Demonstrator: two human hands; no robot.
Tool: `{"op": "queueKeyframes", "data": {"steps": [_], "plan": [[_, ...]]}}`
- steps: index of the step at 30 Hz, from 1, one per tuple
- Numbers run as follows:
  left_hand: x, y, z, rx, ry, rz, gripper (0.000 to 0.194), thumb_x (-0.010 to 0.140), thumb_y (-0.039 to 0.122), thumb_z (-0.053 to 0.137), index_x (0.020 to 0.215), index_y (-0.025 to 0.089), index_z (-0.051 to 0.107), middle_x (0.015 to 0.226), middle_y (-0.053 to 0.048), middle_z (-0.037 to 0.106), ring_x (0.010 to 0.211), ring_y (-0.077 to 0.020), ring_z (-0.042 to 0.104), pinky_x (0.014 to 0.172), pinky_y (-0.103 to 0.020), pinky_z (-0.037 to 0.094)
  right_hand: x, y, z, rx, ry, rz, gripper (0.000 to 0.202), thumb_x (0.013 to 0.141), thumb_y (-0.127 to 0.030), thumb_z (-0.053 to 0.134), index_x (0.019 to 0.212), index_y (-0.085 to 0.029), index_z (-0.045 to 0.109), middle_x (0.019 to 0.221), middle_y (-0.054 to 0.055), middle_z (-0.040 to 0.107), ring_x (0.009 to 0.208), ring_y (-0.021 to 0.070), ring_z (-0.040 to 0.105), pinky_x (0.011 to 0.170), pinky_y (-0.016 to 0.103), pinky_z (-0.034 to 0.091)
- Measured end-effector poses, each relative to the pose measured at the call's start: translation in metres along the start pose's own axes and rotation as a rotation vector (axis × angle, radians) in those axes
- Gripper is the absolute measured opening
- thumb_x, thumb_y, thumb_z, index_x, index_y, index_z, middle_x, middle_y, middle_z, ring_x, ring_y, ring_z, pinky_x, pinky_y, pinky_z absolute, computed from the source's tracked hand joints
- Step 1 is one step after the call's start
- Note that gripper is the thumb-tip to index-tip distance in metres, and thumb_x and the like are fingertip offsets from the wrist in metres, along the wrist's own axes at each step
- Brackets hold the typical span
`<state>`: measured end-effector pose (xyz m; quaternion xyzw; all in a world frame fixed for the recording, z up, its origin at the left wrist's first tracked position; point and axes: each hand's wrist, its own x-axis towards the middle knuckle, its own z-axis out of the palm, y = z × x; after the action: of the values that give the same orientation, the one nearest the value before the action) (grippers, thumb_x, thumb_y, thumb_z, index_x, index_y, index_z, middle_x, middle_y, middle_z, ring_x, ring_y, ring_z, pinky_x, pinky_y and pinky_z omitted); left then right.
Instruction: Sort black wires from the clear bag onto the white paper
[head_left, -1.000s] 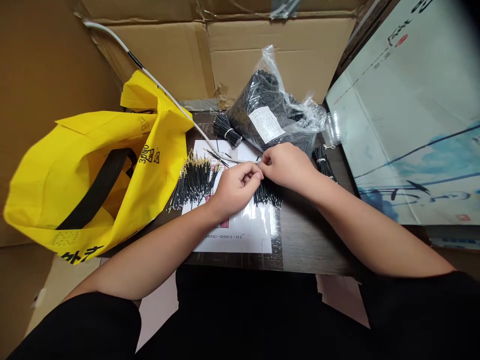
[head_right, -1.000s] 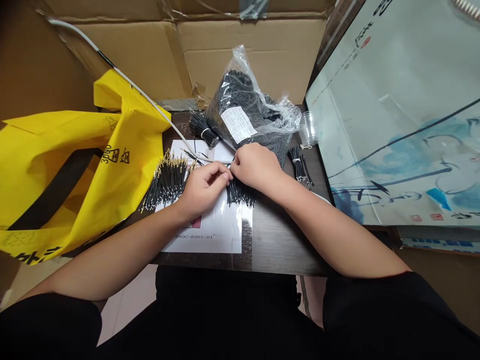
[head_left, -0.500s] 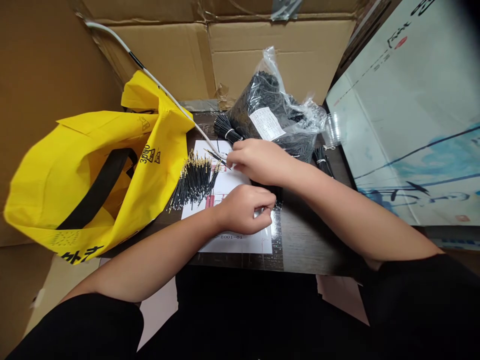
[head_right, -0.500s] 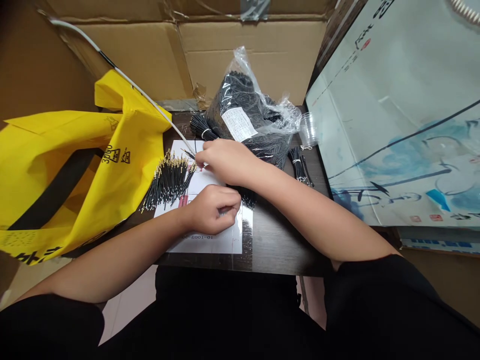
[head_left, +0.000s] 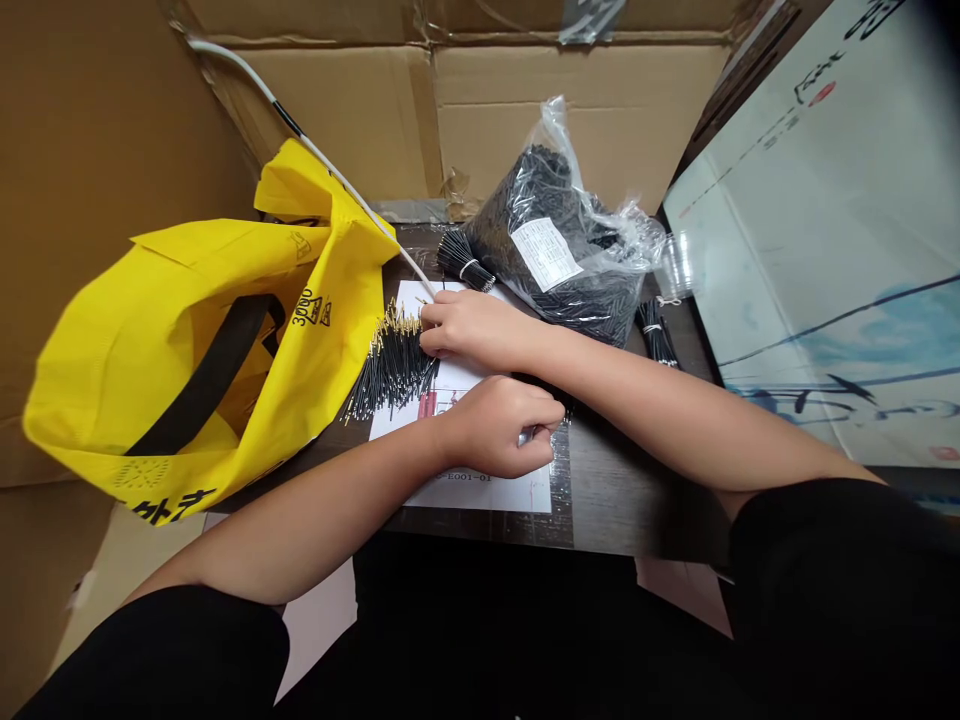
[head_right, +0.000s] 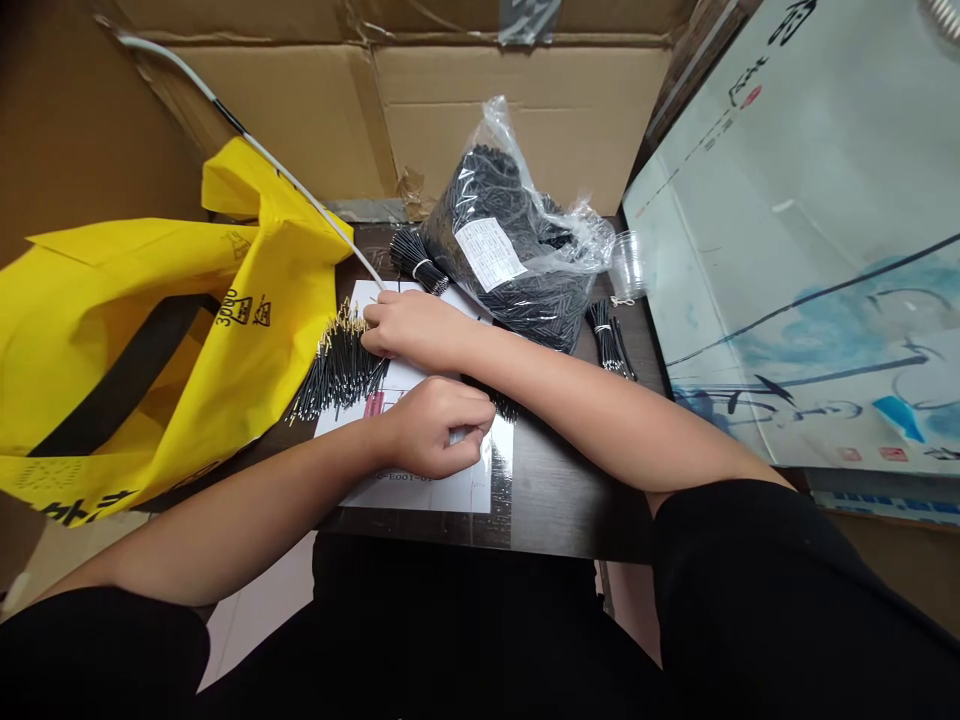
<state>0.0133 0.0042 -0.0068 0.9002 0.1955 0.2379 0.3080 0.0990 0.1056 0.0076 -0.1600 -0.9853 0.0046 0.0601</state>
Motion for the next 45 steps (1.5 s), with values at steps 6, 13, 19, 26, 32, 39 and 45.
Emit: {"op": "queueKeyframes", "data": {"steps": [6, 13, 19, 26, 32, 39, 45], "plan": [[0.000, 0.000, 0.000, 0.000, -0.018, -0.015, 0.016, 0.072, 0.015, 0.052, 0.061, 0.020, 0.041, 0.059, 0.003, 0.047, 0.056, -0.0128, 0.037, 0.055, -0.031, 0.028, -0.009, 0.001, -0.006, 0.160, 0.032, 0.050, 0.018, 0.097, -0.017, 0.051, 0.090, -0.017, 0.068, 0.098, 0.008, 0.062, 0.090, 0.0197, 0.047, 0.076, 0.034, 0.032], [0.000, -0.001, -0.001, -0.041, 0.002, -0.065, 0.013, 0.072, 0.014, 0.052, 0.062, 0.020, 0.045, 0.061, 0.003, 0.048, 0.057, -0.0121, 0.040, 0.056, -0.030, 0.032, -0.038, 0.003, -0.060, 0.482, 0.013, 0.193, 0.009, 0.088, -0.012, 0.059, 0.086, -0.019, 0.064, 0.088, 0.001, 0.063, 0.080, 0.0133, 0.050, 0.073, 0.029, 0.035], [0.005, -0.005, -0.007, -0.338, 0.217, -0.326, 0.016, 0.089, 0.019, 0.049, 0.074, 0.019, 0.056, 0.067, 0.000, 0.056, 0.065, -0.0121, 0.051, 0.063, -0.028, 0.042, -0.093, 0.002, -0.135, 0.666, 0.017, 0.388, 0.008, 0.092, -0.021, 0.063, 0.085, -0.021, 0.066, 0.073, -0.004, 0.060, 0.063, 0.0079, 0.047, 0.059, 0.026, 0.035], [0.010, -0.015, -0.011, -0.869, 0.443, -0.532, 0.040, 0.102, 0.052, 0.039, 0.094, 0.019, 0.061, 0.072, -0.003, 0.060, 0.055, -0.0098, 0.053, 0.047, -0.025, 0.040, -0.107, 0.008, -0.131, 0.706, -0.076, 0.633, 0.023, 0.078, -0.021, 0.081, 0.063, -0.020, 0.064, 0.054, -0.004, 0.051, 0.051, 0.0052, 0.040, 0.051, 0.026, 0.029], [0.012, -0.013, -0.008, -0.771, 0.420, -0.557, 0.023, 0.100, 0.041, 0.054, 0.091, 0.022, 0.063, 0.068, 0.000, 0.059, 0.051, -0.0067, 0.049, 0.045, -0.022, 0.037, -0.101, 0.022, -0.096, 0.726, 0.136, 0.692, 0.019, 0.069, -0.026, 0.085, 0.070, -0.021, 0.067, 0.054, -0.003, 0.047, 0.062, 0.0118, 0.052, 0.056, 0.027, 0.033], [0.013, -0.016, -0.008, -0.723, 0.453, -0.544, 0.016, 0.098, 0.036, 0.059, 0.089, 0.022, 0.062, 0.062, 0.003, 0.054, 0.049, -0.0054, 0.047, 0.045, -0.021, 0.038, -0.097, 0.022, -0.101, 0.672, -0.025, 0.591, 0.022, 0.073, -0.036, 0.084, 0.069, -0.020, 0.069, 0.058, -0.003, 0.055, 0.059, 0.0096, 0.048, 0.059, 0.027, 0.033], [0.012, -0.015, -0.007, -0.699, 0.438, -0.573, 0.015, 0.099, 0.035, 0.058, 0.095, 0.022, 0.065, 0.051, 0.005, 0.049, 0.044, -0.0063, 0.045, 0.043, -0.021, 0.039, -0.124, 0.058, -0.103, 0.254, -0.026, 0.979, 0.019, 0.089, -0.036, 0.069, 0.095, -0.021, 0.078, 0.078, 0.005, 0.068, 0.064, 0.0123, 0.051, 0.068, 0.035, 0.037]]}}
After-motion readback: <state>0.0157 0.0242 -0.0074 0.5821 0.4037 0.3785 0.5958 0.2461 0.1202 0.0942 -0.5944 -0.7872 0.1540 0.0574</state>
